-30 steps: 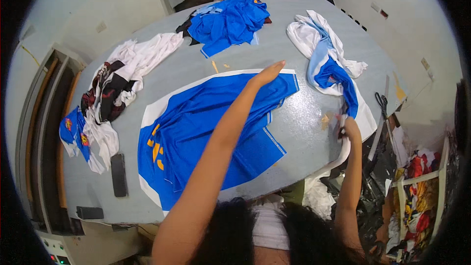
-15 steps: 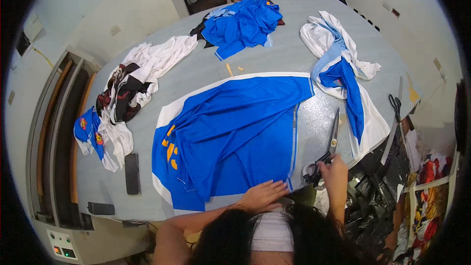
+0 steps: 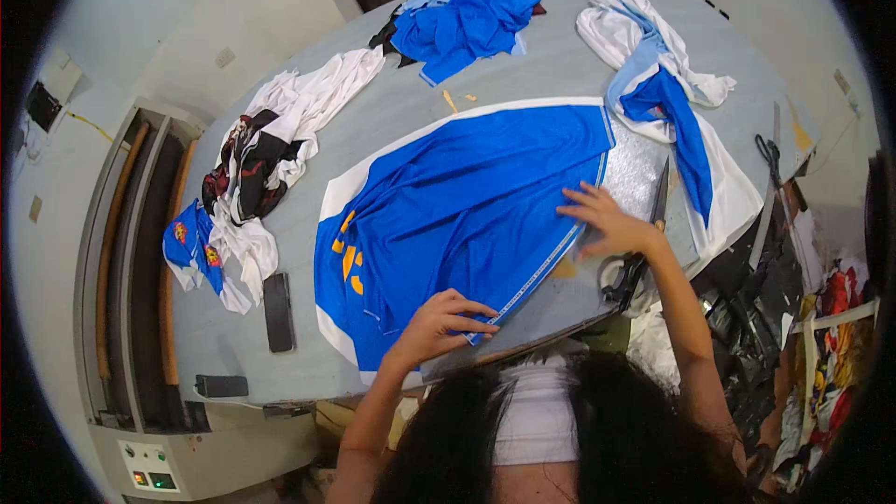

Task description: Cutting out shirt patterns from a large piece of blue and white fabric using industrial scissors.

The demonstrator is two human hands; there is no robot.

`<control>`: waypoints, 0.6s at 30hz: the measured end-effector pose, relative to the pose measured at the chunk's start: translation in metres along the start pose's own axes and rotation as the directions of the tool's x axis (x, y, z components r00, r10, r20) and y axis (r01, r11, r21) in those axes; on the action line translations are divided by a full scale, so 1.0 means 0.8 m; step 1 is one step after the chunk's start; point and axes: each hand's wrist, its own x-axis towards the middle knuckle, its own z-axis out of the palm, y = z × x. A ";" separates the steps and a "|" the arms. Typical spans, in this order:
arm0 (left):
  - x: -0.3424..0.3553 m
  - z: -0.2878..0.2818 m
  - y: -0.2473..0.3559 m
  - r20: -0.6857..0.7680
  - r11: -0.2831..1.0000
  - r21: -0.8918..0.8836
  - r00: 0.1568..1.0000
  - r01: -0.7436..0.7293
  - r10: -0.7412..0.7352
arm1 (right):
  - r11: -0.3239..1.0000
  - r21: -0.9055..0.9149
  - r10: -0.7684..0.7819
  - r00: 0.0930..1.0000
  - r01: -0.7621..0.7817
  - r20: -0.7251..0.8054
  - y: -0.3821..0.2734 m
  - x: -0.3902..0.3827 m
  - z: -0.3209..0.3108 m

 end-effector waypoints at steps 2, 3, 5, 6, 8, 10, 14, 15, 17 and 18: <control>-0.010 -0.012 -0.001 0.224 1.000 0.005 0.974 0.024 -0.024 | 0.998 0.063 0.017 0.997 -0.012 -0.081 0.013 0.002 0.005; -0.015 -0.011 0.002 0.231 0.999 0.007 0.972 0.034 -0.035 | 0.998 0.041 0.051 0.993 -0.047 -0.106 0.016 0.002 0.004; -0.021 -0.002 0.007 0.281 0.999 -0.040 0.960 0.032 -0.020 | 0.997 0.018 0.077 0.977 -0.075 -0.201 0.014 0.003 0.005; -0.023 0.000 0.008 0.305 0.997 -0.063 0.952 0.032 -0.011 | 0.997 0.027 0.080 0.977 -0.076 -0.199 0.018 0.007 0.006; -0.029 0.006 0.002 0.314 0.994 -0.100 0.949 0.038 -0.004 | 0.995 -0.096 0.007 0.969 -0.032 -0.246 0.030 0.007 0.003; -0.031 0.002 0.003 0.314 0.991 -0.129 0.950 0.038 0.004 | 0.991 -0.129 0.004 0.964 -0.040 -0.268 0.039 0.009 0.002; -0.061 -0.066 0.014 0.237 0.817 -0.575 0.963 0.032 0.129 | 0.977 -0.211 -0.042 0.939 -0.033 -0.342 0.054 0.017 -0.022; -0.080 -0.094 0.014 0.221 0.887 -0.458 0.958 -0.065 0.185 | 0.983 -0.174 -0.001 0.946 -0.059 -0.325 0.055 0.020 -0.024; -0.115 -0.152 0.054 -0.003 0.880 0.148 0.889 -0.452 0.457 | 0.999 0.041 -0.002 0.969 0.012 -0.248 0.040 0.032 -0.047; -0.125 -0.165 0.085 -0.216 0.857 0.293 0.843 -0.425 0.492 | 0.974 0.221 0.081 0.983 -0.043 -0.167 0.020 0.026 -0.065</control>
